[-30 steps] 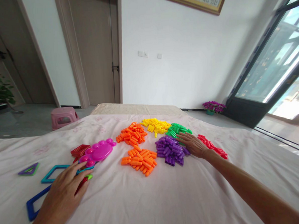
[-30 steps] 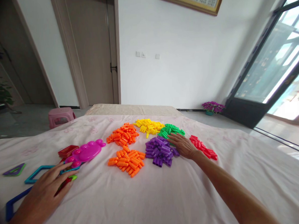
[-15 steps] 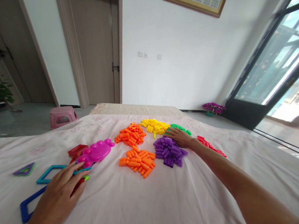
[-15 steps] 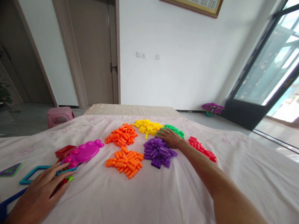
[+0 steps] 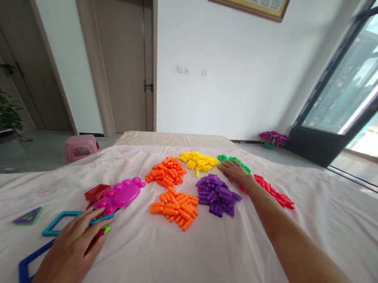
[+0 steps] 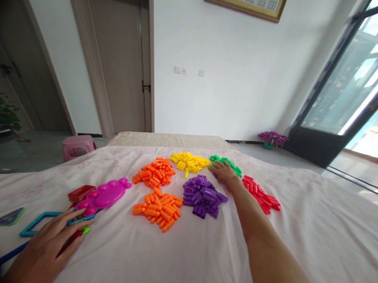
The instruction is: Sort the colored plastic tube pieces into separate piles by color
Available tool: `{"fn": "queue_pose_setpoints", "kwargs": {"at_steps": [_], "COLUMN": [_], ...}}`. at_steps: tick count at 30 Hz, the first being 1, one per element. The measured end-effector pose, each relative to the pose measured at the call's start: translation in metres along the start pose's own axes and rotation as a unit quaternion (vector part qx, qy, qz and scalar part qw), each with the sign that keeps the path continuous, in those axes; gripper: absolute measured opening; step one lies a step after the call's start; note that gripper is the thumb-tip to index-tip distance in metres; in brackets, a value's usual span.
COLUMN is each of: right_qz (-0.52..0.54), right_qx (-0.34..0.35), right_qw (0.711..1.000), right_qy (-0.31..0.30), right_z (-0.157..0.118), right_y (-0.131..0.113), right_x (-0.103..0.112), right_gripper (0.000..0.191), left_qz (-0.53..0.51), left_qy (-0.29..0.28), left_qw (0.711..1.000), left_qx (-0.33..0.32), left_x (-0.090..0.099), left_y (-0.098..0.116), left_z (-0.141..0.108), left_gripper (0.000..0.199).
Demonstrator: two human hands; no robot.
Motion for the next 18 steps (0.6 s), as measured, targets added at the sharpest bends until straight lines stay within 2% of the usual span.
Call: {"fn": "queue_pose_setpoints", "kwargs": {"at_steps": [3, 5, 7, 9, 12, 15, 18], "right_qz": [0.001, -0.001, 0.001, 0.020, 0.095, 0.138, 0.107], "right_qx": [-0.036, -0.066, -0.097, -0.101, -0.038, 0.115, 0.247], "right_qw": [0.999, 0.997, 0.994, 0.990, 0.985, 0.971, 0.952], "right_qy": [0.018, 0.032, 0.057, 0.094, 0.140, 0.157, 0.144], "right_z": [0.000, -0.003, -0.005, -0.004, 0.006, 0.020, 0.029], "right_y": [0.013, 0.014, 0.007, -0.016, -0.083, -0.190, -0.294], "right_x": [0.000, 0.009, 0.029, 0.060, 0.109, 0.149, 0.164], "right_gripper": [0.066, 0.064, 0.063, 0.064, 0.066, 0.059, 0.051], "left_qz": [0.002, 0.003, 0.000, -0.006, -0.008, -0.006, -0.005], "left_qy": [-0.002, -0.003, -0.003, -0.005, -0.008, -0.012, -0.010], "left_qw": [1.000, 1.000, 1.000, 1.000, 1.000, 1.000, 1.000], "left_qx": [-0.001, 0.003, 0.011, 0.018, 0.024, 0.028, 0.029], "left_x": [0.000, 0.000, 0.000, 0.000, 0.001, 0.003, 0.008], "left_y": [0.000, 0.000, 0.001, 0.001, 0.003, 0.005, 0.008], "left_z": [0.000, 0.000, 0.001, 0.002, 0.004, 0.006, 0.008], "left_gripper": [0.030, 0.029, 0.028, 0.027, 0.028, 0.027, 0.027]}}
Point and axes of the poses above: each hand's wrist, its own z-axis towards the middle knuckle, its own x-axis out of the back of the hand, y = z × x, the point moved 9 cm from there along z, towards the middle knuckle, and after that the axes turned 8 degrees about -y, right-handed, at the moved point
